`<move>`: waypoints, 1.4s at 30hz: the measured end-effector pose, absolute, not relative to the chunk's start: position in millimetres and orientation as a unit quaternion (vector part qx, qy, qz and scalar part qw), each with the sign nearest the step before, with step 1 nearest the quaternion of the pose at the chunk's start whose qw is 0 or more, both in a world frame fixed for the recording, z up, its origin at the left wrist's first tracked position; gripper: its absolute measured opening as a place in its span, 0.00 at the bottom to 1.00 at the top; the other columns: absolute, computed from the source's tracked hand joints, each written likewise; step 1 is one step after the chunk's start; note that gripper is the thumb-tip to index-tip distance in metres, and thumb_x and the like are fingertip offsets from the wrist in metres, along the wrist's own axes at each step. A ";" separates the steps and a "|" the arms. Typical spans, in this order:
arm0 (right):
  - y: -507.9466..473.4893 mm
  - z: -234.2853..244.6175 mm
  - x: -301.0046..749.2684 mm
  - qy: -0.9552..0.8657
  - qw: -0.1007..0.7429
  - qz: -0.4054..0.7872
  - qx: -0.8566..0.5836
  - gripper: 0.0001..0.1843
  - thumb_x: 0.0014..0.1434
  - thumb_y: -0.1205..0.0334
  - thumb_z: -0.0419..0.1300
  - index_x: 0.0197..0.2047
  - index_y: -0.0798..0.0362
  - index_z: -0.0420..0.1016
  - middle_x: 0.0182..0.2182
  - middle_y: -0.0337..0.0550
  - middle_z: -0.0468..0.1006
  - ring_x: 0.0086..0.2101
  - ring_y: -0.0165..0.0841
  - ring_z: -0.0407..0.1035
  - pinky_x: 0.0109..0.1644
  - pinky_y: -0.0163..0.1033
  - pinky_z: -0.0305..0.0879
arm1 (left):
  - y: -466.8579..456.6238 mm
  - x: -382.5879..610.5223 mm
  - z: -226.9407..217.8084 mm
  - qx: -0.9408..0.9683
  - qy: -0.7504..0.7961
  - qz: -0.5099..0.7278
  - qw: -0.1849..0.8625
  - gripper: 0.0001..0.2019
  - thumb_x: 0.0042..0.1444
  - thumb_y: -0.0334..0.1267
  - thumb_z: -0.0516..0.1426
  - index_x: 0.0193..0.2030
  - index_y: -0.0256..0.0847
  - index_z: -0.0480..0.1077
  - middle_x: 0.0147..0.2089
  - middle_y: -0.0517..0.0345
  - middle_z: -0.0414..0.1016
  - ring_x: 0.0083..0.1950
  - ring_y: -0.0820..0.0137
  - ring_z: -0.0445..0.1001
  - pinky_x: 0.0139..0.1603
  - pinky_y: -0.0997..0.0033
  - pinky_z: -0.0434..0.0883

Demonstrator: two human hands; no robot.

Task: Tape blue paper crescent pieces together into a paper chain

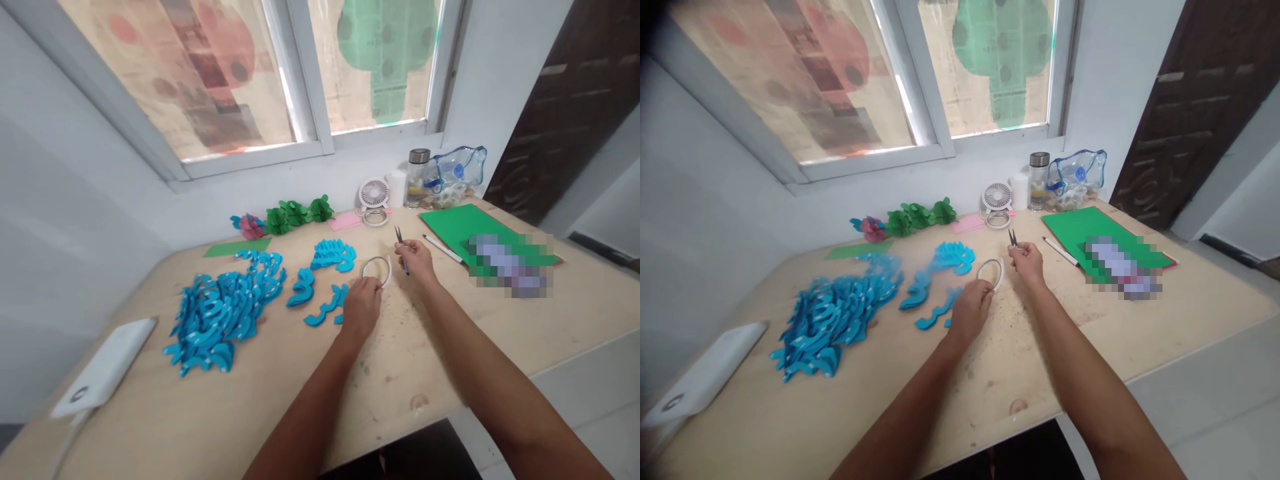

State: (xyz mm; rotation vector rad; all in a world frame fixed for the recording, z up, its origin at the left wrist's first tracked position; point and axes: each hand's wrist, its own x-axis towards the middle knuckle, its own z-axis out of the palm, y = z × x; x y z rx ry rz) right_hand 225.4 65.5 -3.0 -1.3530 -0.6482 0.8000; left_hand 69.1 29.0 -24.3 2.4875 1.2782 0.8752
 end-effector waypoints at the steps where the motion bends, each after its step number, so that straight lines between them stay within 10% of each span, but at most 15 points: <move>1: 64.6 -1.4 225.0 -0.281 0.661 0.364 -0.593 0.17 0.40 0.54 0.64 0.31 0.53 0.64 0.18 0.31 0.68 0.14 0.21 0.55 0.16 0.29 0.49 | 29.1 67.5 -23.4 0.833 0.434 0.321 0.124 0.05 0.57 0.31 0.49 0.35 0.40 0.66 0.35 0.55 0.72 0.39 0.67 0.68 0.39 0.69 0.64; 13: 51.8 10.3 212.1 -0.385 0.597 0.524 -0.470 0.13 0.42 0.55 0.65 0.25 0.55 0.67 0.12 0.28 0.58 0.11 0.17 0.44 0.14 0.29 0.35 | 31.3 55.9 -18.3 0.799 0.415 0.380 0.211 0.06 0.56 0.34 0.49 0.33 0.41 0.66 0.31 0.58 0.70 0.36 0.68 0.67 0.37 0.70 0.63; 20: 49.4 16.9 206.8 -0.380 0.669 0.454 -0.450 0.14 0.41 0.56 0.65 0.25 0.54 0.66 0.17 0.30 0.62 0.13 0.18 0.46 0.15 0.29 0.37 | 35.8 53.4 -11.7 0.744 0.441 0.447 0.228 0.04 0.53 0.33 0.52 0.30 0.40 0.66 0.32 0.56 0.71 0.39 0.67 0.68 0.40 0.69 0.64; 29: 43.1 23.5 200.1 -0.461 0.668 0.289 -0.508 0.11 0.46 0.55 0.62 0.28 0.55 0.70 0.19 0.34 0.65 0.18 0.23 0.53 0.20 0.31 0.48 | 35.3 50.2 -9.1 0.719 0.417 0.450 0.327 0.17 0.56 0.34 0.50 0.52 0.39 0.68 0.26 0.62 0.69 0.26 0.74 0.66 0.30 0.75 0.63; 36: 45.9 16.4 204.5 -0.488 0.614 0.158 -0.600 0.13 0.50 0.53 0.57 0.26 0.56 0.71 0.18 0.34 0.63 0.20 0.25 0.54 0.24 0.32 0.49 | 36.0 48.5 -2.4 0.730 0.371 0.474 0.324 0.16 0.56 0.31 0.49 0.48 0.40 0.72 0.41 0.53 0.75 0.43 0.68 0.72 0.44 0.71 0.66; 42: 48.7 13.7 205.5 -0.486 0.594 0.205 -0.608 0.16 0.51 0.50 0.57 0.35 0.55 0.71 0.20 0.35 0.67 0.21 0.26 0.56 0.24 0.32 0.52 | 36.0 46.6 -0.9 0.711 0.383 0.493 0.323 0.15 0.55 0.32 0.50 0.45 0.40 0.74 0.36 0.55 0.76 0.37 0.70 0.72 0.39 0.72 0.67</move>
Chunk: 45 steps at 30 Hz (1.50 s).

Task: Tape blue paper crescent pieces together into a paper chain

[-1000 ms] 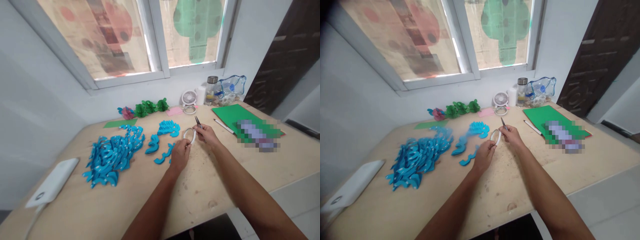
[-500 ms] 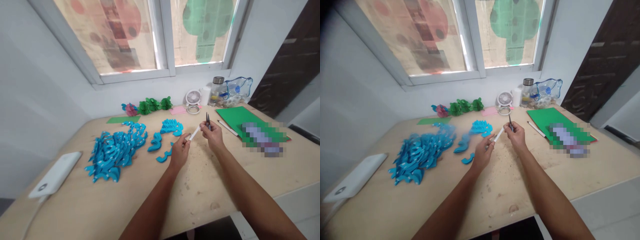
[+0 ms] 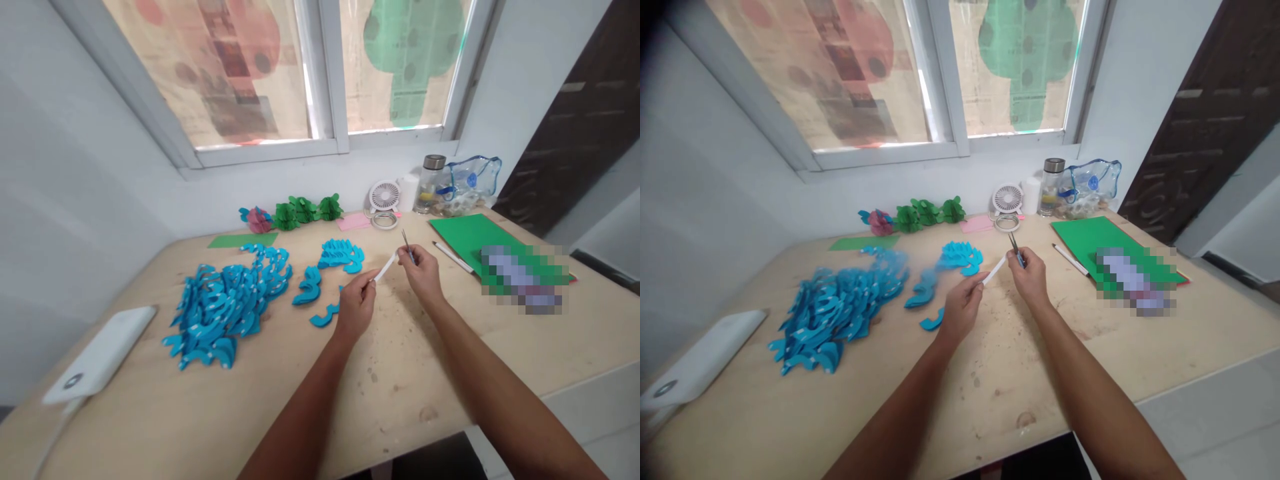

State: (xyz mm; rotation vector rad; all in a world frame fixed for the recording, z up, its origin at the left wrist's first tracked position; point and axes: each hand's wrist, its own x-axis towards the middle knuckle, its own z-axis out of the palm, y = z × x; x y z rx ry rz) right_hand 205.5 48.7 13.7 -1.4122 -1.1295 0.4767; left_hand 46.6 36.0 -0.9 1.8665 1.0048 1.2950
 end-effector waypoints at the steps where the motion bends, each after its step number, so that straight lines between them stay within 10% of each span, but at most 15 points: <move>1: 48.8 14.3 206.0 -0.476 0.599 0.227 -0.603 0.18 0.50 0.49 0.58 0.38 0.55 0.71 0.20 0.35 0.68 0.20 0.26 0.56 0.23 0.32 0.52 | 36.4 46.1 -1.0 0.703 0.388 0.500 0.324 0.15 0.54 0.32 0.50 0.44 0.39 0.74 0.34 0.55 0.75 0.34 0.71 0.71 0.37 0.73 0.67; 13: 44.8 15.1 213.4 -0.431 0.500 0.563 -0.497 0.27 0.51 0.39 0.54 0.34 0.58 0.73 0.13 0.32 0.63 0.11 0.19 0.44 0.14 0.30 0.34 | 46.2 40.7 -7.1 0.606 0.374 0.594 0.375 0.13 0.51 0.37 0.53 0.40 0.37 0.75 0.18 0.64 0.63 0.21 0.76 0.59 0.23 0.77 0.60; 45: 42.1 19.3 203.8 -0.458 0.508 0.539 -0.492 0.25 0.50 0.39 0.55 0.28 0.57 0.72 0.10 0.28 0.55 0.11 0.20 0.41 0.15 0.31 0.33 | 46.1 39.4 -9.0 0.625 0.409 0.559 0.359 0.13 0.51 0.38 0.52 0.38 0.38 0.76 0.16 0.64 0.60 0.23 0.73 0.64 0.24 0.76 0.62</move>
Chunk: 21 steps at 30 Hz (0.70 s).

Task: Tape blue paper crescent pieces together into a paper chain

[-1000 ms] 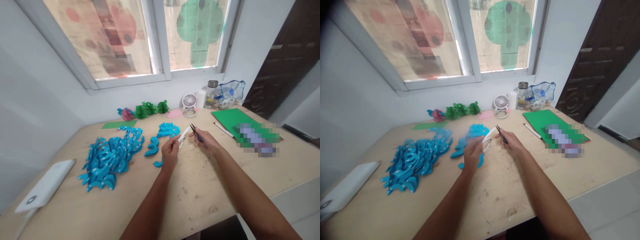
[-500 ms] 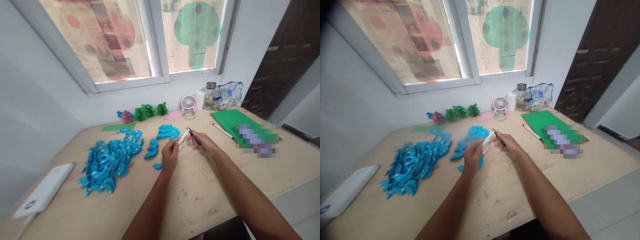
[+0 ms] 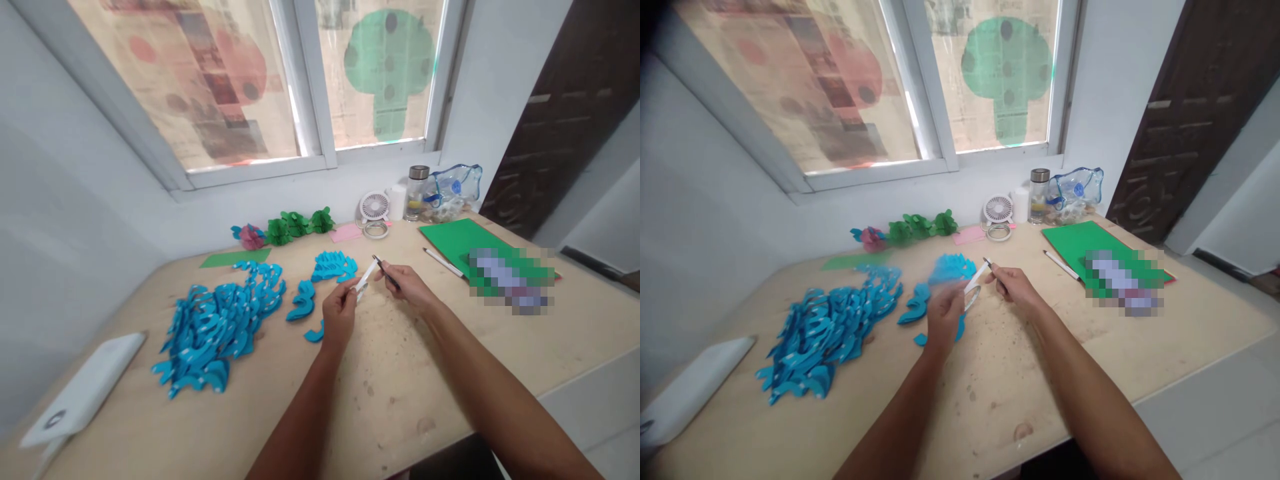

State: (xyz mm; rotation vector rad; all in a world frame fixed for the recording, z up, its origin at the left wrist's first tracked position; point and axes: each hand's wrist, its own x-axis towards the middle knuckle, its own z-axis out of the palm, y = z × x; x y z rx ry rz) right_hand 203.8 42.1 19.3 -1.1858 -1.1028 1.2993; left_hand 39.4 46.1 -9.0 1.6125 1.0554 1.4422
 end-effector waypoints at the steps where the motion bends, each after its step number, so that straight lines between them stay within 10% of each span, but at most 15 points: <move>1: 42.3 19.5 203.5 -0.457 0.510 0.533 -0.497 0.25 0.50 0.39 0.55 0.28 0.56 0.72 0.10 0.28 0.55 0.11 0.20 0.41 0.15 0.31 0.33 | 46.7 39.5 -10.0 0.624 0.409 0.559 0.361 0.13 0.51 0.38 0.52 0.38 0.38 0.76 0.16 0.64 0.60 0.22 0.73 0.63 0.24 0.76 0.62; 21: 40.8 23.4 199.4 -0.436 0.531 0.510 -0.518 0.25 0.50 0.39 0.55 0.28 0.56 0.72 0.11 0.30 0.56 0.12 0.20 0.43 0.16 0.31 0.34 | 44.5 42.5 -6.6 0.562 0.419 0.591 0.399 0.14 0.49 0.42 0.57 0.39 0.37 0.76 0.19 0.66 0.59 0.20 0.79 0.56 0.21 0.78 0.57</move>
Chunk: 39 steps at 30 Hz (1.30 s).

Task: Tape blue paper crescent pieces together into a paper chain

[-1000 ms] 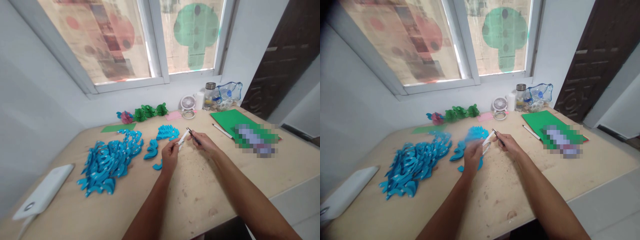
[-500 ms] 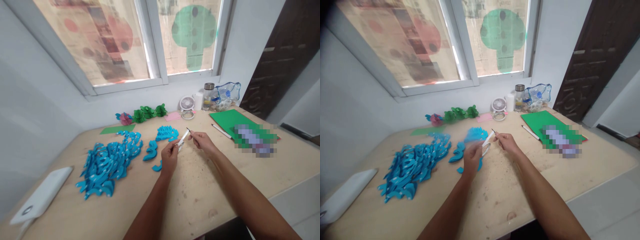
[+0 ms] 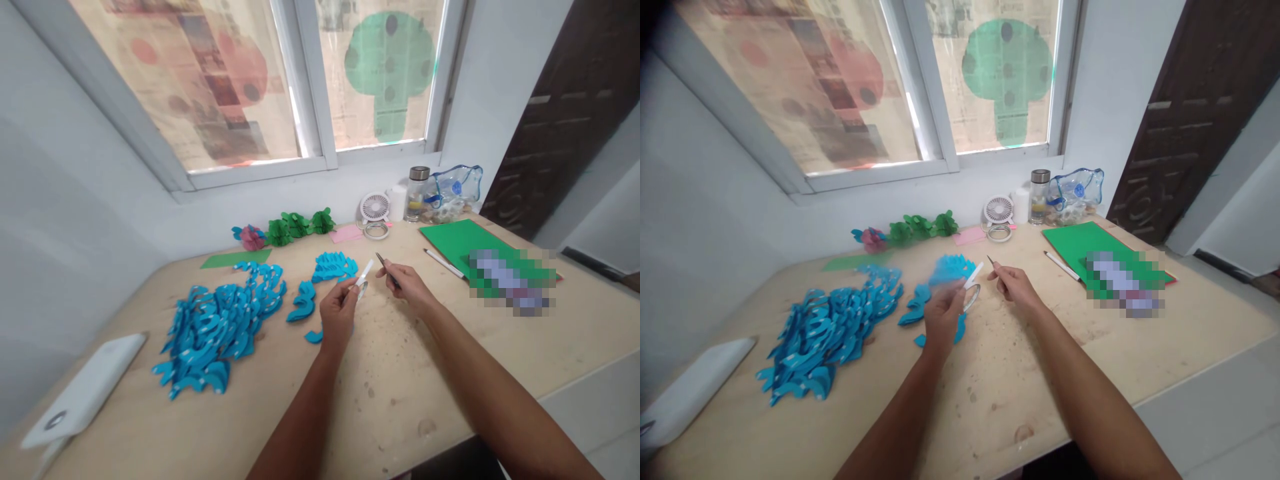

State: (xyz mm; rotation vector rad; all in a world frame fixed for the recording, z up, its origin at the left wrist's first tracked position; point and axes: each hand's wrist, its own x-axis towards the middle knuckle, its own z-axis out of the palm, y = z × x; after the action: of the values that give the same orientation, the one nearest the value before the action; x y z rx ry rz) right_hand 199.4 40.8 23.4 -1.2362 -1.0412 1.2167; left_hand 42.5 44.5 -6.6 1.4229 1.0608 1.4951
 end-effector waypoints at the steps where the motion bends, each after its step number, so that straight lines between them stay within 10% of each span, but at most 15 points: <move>1: 40.2 24.0 199.0 -0.440 0.525 0.522 -0.508 0.25 0.50 0.39 0.55 0.28 0.56 0.72 0.11 0.29 0.56 0.12 0.20 0.43 0.16 0.31 0.34 | 44.7 42.5 -7.1 0.563 0.417 0.591 0.400 0.14 0.49 0.42 0.57 0.40 0.36 0.75 0.18 0.66 0.59 0.20 0.79 0.56 0.22 0.78 0.57; 39: 41.6 19.3 198.1 -0.503 0.538 0.433 -0.520 0.24 0.52 0.41 0.55 0.28 0.56 0.71 0.12 0.29 0.55 0.15 0.22 0.46 0.19 0.32 0.40 | 43.3 43.7 -6.2 0.562 0.408 0.584 0.421 0.14 0.47 0.44 0.59 0.38 0.37 0.76 0.18 0.66 0.59 0.19 0.79 0.56 0.21 0.78 0.56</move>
State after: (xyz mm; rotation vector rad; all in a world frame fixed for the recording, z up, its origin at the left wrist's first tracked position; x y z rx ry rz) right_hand 198.1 41.6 19.3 -1.2371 -1.1960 1.0295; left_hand 43.7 43.3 -6.2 1.4083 1.0220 1.4628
